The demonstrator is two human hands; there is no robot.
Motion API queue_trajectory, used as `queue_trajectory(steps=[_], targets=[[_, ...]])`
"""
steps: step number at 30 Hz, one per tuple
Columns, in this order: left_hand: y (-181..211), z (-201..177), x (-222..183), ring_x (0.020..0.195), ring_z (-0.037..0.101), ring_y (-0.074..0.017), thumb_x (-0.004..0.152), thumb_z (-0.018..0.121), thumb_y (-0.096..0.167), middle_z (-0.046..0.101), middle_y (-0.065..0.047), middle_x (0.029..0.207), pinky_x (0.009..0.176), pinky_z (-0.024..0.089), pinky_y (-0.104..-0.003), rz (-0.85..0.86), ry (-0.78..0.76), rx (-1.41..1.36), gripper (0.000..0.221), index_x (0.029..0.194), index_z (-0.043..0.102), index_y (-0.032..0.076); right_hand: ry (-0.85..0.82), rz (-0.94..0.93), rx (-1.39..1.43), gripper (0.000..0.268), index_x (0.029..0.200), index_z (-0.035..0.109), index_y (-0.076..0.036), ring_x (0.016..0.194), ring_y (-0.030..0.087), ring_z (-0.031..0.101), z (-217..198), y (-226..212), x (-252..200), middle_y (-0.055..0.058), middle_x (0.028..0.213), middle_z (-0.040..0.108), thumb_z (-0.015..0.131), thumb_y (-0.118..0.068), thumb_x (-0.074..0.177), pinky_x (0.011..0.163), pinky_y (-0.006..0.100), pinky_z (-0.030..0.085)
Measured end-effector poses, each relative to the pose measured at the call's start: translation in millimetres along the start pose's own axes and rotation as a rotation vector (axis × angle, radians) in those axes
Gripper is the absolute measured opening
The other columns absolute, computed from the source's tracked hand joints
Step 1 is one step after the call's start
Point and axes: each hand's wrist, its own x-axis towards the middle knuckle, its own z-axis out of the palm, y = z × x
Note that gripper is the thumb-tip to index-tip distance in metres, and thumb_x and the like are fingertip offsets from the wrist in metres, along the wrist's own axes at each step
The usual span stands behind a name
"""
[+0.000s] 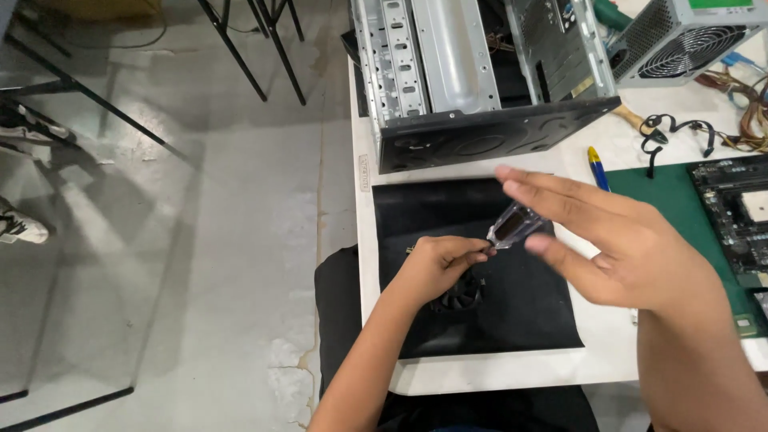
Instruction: Disassembling a CPU fan from a heatsink and cleaning the dust off the heatsink using a brush.
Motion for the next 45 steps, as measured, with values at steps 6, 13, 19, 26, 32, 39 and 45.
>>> queue_trajectory(steps=[6,13,19,26,32,39,45], targets=[[9,-2,7,0.077,0.062,-0.0137,0.075,0.060,0.012,0.063,-0.004,0.082,0.070,0.051,-0.020,-0.042,0.047,0.027,0.015,0.088,0.061,0.006,0.208,-0.088,-0.239,0.051,0.109,0.047,0.005,0.102,0.028,0.054,18,3,3,0.022,0.115,0.049,0.056,-0.029,0.073,0.090,0.033,0.046],[7,-2,11,0.070,0.051,-0.0117,0.073,0.063,0.014,0.054,0.000,0.075,0.065,0.040,-0.023,-0.063,-0.029,0.006,0.025,0.093,0.047,0.011,0.318,0.146,0.196,0.041,0.105,0.043,0.000,0.092,0.026,0.057,31,8,1,0.019,0.109,0.046,0.062,-0.008,0.070,0.077,0.029,0.054],[19,-8,15,0.076,0.061,-0.0156,0.080,0.053,0.010,0.063,-0.005,0.086,0.067,0.048,-0.022,-0.057,-0.161,0.023,0.017,0.096,0.057,0.007,0.309,0.068,-0.143,0.040,0.105,0.054,-0.007,0.075,0.019,0.041,28,19,-9,0.011,0.091,0.035,0.061,-0.030,0.073,0.064,0.026,0.038],[11,0,24,0.050,0.042,-0.0062,0.058,0.073,0.025,0.048,0.006,0.054,0.045,0.032,-0.019,-0.221,-0.003,0.126,0.032,0.056,0.044,0.013,0.310,-0.021,-0.149,0.033,0.099,0.054,0.002,0.089,0.025,0.057,25,0,5,0.018,0.100,0.054,0.066,-0.012,0.072,0.082,0.030,0.047],[31,-13,20,0.072,0.061,-0.0162,0.079,0.053,0.002,0.060,-0.004,0.073,0.060,0.046,-0.024,-0.035,-0.175,0.077,0.008,0.086,0.054,0.004,0.289,-0.056,-0.062,0.035,0.108,0.046,0.002,0.085,0.024,0.061,25,4,3,0.020,0.108,0.050,0.061,-0.004,0.077,0.084,0.030,0.051],[22,0,25,0.051,0.048,-0.0045,0.062,0.070,0.024,0.057,0.007,0.058,0.047,0.035,-0.018,-0.180,-0.001,0.124,0.016,0.059,0.057,0.016,0.249,-0.012,0.013,0.043,0.114,0.042,-0.002,0.099,0.025,0.054,27,3,1,0.018,0.117,0.045,0.058,-0.018,0.077,0.078,0.028,0.054],[26,-14,26,0.084,0.049,-0.0166,0.074,0.062,0.017,0.052,-0.003,0.098,0.074,0.042,-0.027,0.058,-0.103,0.058,0.037,0.106,0.045,0.009,0.242,-0.014,-0.114,0.027,0.105,0.049,0.001,0.098,0.028,0.054,26,4,4,0.018,0.110,0.048,0.054,-0.007,0.080,0.089,0.034,0.046]])
